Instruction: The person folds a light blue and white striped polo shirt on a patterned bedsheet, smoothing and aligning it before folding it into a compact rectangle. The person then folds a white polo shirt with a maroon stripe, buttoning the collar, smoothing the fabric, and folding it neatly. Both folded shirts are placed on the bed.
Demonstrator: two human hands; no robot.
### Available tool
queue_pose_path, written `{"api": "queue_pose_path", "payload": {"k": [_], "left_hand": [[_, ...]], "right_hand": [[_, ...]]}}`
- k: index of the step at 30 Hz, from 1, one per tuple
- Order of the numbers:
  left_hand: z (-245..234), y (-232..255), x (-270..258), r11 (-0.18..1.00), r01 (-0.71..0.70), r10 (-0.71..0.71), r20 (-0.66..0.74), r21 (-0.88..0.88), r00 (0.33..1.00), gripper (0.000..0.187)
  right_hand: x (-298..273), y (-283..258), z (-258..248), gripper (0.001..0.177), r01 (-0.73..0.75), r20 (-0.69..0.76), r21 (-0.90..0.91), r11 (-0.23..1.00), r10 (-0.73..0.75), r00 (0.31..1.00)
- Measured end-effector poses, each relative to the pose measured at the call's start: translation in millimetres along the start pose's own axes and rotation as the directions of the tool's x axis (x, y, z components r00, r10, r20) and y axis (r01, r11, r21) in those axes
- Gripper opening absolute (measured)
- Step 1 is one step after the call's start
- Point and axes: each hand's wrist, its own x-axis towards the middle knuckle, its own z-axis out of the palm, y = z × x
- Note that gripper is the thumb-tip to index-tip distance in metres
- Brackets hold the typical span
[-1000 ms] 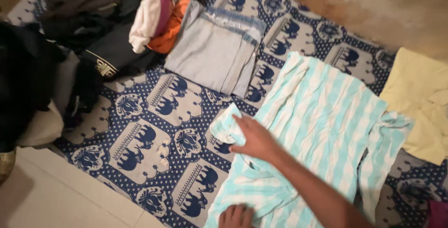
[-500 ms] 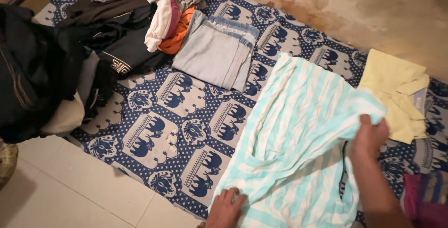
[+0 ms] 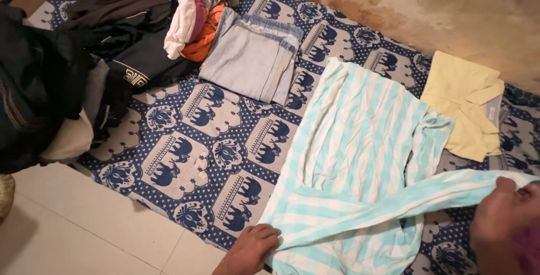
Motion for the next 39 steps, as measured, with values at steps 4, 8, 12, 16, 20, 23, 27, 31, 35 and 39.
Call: {"api": "queue_pose_path", "payload": {"k": [4, 8, 12, 16, 20, 23, 27, 31, 35, 39], "left_hand": [[-15.7, 3.6, 31.7, 0.981, 0.195, -0.191, 0.161, -0.008, 0.968, 0.048], [-11.1, 8.6, 93.6, 0.859, 0.402, -0.415, 0.028, -0.316, 0.909, 0.062], [18.1, 14.4, 119.1, 0.808, 0.482, -0.484, 0.087, -0.338, 0.871, 0.068], [48.4, -1.6, 100.7, 0.792, 0.445, -0.476, 0.032, -0.418, 0.879, 0.046], [67.1, -38.3, 82.2, 0.616, 0.575, -0.561, 0.213, -0.539, 0.8, 0.046], [79.0, -60.8, 76.9, 0.454, 0.562, -0.582, 0.247, -0.692, 0.775, 0.049], [83.8, -76.3, 74.0, 0.433, 0.62, -0.624, 0.278, -0.654, 0.73, 0.056], [78.6, -74.9, 76.4, 0.295, 0.675, -0.635, 0.39, -0.676, 0.667, 0.043], [88.3, -79.2, 82.8, 0.261, 0.644, -0.655, 0.358, -0.719, 0.665, 0.038], [128.7, -106.5, 73.1, 0.329, 0.593, -0.664, 0.267, -0.735, 0.699, 0.032]], "right_hand": [[-11.6, -92.4, 34.0, 0.038, -0.075, 0.205, 0.074, 0.994, 0.059, 0.977], [-23.2, -186.4, 97.7, 0.06, -0.015, 0.327, 0.112, 0.994, -0.023, 0.945], [2.4, -223.2, 151.6, 0.071, 0.029, 0.351, 0.197, 0.98, -0.098, 0.931], [49.8, -206.7, 202.1, 0.067, -0.164, 0.406, 0.18, 0.97, 0.079, 0.91], [68.5, -173.9, 250.0, 0.034, -0.375, 0.591, 0.088, 0.923, 0.254, 0.765], [66.1, -157.8, 293.0, 0.02, -0.382, 0.644, 0.098, 0.919, 0.234, 0.728], [62.8, -139.9, 351.6, 0.023, -0.181, 0.7, 0.147, 0.973, 0.027, 0.714], [52.0, -115.5, 392.1, 0.042, -0.122, 0.792, 0.173, 0.977, -0.065, 0.607], [38.9, -92.6, 396.7, 0.045, 0.348, 0.722, 0.11, 0.931, -0.315, 0.615], [31.9, -83.7, 399.9, 0.065, 0.434, 0.751, -0.096, 0.896, -0.221, 0.622]]}}
